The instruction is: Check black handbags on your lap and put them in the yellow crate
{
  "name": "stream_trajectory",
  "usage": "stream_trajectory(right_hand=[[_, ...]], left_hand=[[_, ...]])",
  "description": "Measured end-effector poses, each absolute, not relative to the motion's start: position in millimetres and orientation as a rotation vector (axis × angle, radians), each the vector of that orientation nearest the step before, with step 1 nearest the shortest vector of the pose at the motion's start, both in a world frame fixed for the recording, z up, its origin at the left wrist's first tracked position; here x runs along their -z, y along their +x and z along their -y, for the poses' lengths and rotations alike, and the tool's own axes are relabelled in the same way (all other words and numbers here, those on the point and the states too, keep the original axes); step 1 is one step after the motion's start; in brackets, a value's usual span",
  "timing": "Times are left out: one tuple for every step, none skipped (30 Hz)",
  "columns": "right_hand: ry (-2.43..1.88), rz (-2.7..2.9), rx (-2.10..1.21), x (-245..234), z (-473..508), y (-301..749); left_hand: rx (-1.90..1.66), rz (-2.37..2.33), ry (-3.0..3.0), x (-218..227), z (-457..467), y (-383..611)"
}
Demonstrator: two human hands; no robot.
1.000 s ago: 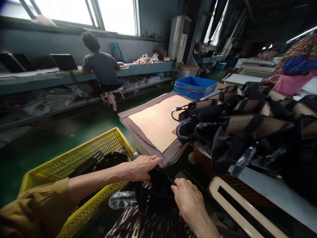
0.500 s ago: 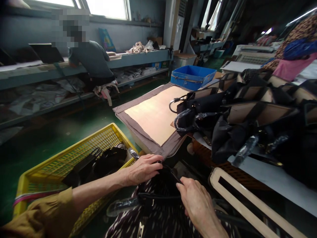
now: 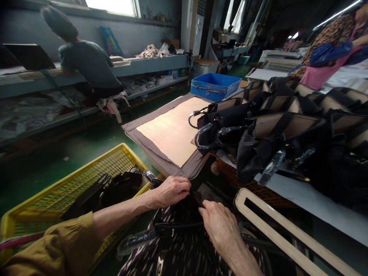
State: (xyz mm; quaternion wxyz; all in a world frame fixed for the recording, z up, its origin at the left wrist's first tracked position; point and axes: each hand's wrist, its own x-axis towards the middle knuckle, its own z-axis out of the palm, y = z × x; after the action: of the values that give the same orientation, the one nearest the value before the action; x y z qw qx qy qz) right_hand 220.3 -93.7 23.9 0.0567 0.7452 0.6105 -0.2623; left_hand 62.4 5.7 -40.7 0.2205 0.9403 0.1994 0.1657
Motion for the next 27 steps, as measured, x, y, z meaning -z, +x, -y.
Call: stream_trajectory(right_hand=[[2.259, -1.855, 0.797, -23.7, 92.9, 220.3], [2.256, -1.854, 0.806, -23.3, 92.4, 220.5], [2.253, -1.849, 0.817, -22.8, 92.0, 220.9], [2.248, -1.845, 0.827, -22.0, 91.8, 221.5], [2.247, -1.849, 0.828, -21.1, 91.9, 222.4], [2.250, -1.859, 0.813, -20.0, 92.2, 223.4], [2.251, -1.874, 0.789, -18.7, 92.6, 224.5], [2.253, -1.890, 0.757, -17.3, 93.1, 225.7], [2.258, -1.906, 0.714, -16.0, 93.6, 226.8], [2.261, -1.914, 0.667, -14.7, 94.1, 227.6], [2.261, -1.907, 0.622, -13.6, 94.3, 228.2], [2.257, -1.885, 0.591, -12.8, 94.4, 228.4], [2.256, -1.859, 0.567, -12.2, 94.2, 228.1], [2.262, -1.838, 0.543, -11.8, 93.8, 227.4], [2.272, -1.829, 0.522, -11.5, 93.2, 226.3], [2.285, -1.835, 0.501, -11.1, 92.4, 224.9], [2.295, -1.856, 0.476, -10.6, 91.3, 223.4], [2.295, -1.881, 0.446, -9.6, 89.9, 221.9], [2.284, -1.902, 0.415, -8.3, 88.2, 220.5], [2.266, -1.914, 0.383, -6.7, 86.2, 219.4], [2.247, -1.925, 0.343, -5.0, 84.0, 218.6], [2.231, -1.936, 0.299, -3.2, 81.5, 218.2], [2.217, -1.948, 0.259, -1.7, 79.0, 218.0], [2.203, -1.960, 0.232, -0.6, 76.5, 218.2], [2.190, -1.973, 0.220, 0.1, 74.2, 218.5], [2.179, -1.983, 0.218, 0.3, 72.3, 219.0], [2.171, -1.986, 0.224, 0.2, 70.6, 219.6]], left_hand=[[-0.453, -0.557, 2.614, 40.7, -5.6, 63.5], [-0.447, -0.560, 2.630, 40.5, -5.7, 64.6], [-0.441, -0.561, 2.647, 40.1, -5.8, 65.6], [-0.434, -0.560, 2.666, 39.6, -6.2, 66.5], [-0.426, -0.557, 2.685, 39.1, -6.7, 67.4], [-0.417, -0.549, 2.703, 38.5, -7.2, 68.3], [-0.410, -0.538, 2.719, 37.9, -7.8, 69.3], [-0.401, -0.525, 2.733, 37.4, -8.3, 70.2], [-0.391, -0.511, 2.745, 37.1, -8.6, 71.2], [-0.380, -0.499, 2.754, 37.1, -8.7, 72.2], [-0.369, -0.494, 2.762, 37.3, -8.6, 73.2], [-0.359, -0.495, 2.769, 37.7, -8.4, 74.2], [-0.351, -0.499, 2.775, 38.3, -8.1, 75.1], [-0.345, -0.505, 2.781, 38.9, -7.8, 76.0], [-0.345, -0.513, 2.786, 39.4, -7.6, 76.8], [-0.346, -0.520, 2.789, 39.7, -7.4, 77.6], [-0.347, -0.527, 2.790, 39.7, -7.4, 78.4], [-0.346, -0.535, 2.788, 39.3, -7.4, 79.2], [-0.340, -0.547, 2.782, 38.5, -7.4, 80.1], [-0.330, -0.565, 2.771, 37.6, -7.4, 81.1], [-0.317, -0.588, 2.756, 36.4, -7.3, 82.0], [-0.304, -0.615, 2.737, 35.2, -7.1, 82.9], [-0.294, -0.645, 2.715, 34.0, -7.0, 83.6], [-0.286, -0.677, 2.692, 32.8, -6.9, 84.2], [-0.283, -0.707, 2.669, 31.7, -6.9, 84.4], [-0.285, -0.734, 2.645, 30.6, -7.1, 84.4], [-0.289, -0.752, 2.624, 29.5, -7.4, 84.3]])
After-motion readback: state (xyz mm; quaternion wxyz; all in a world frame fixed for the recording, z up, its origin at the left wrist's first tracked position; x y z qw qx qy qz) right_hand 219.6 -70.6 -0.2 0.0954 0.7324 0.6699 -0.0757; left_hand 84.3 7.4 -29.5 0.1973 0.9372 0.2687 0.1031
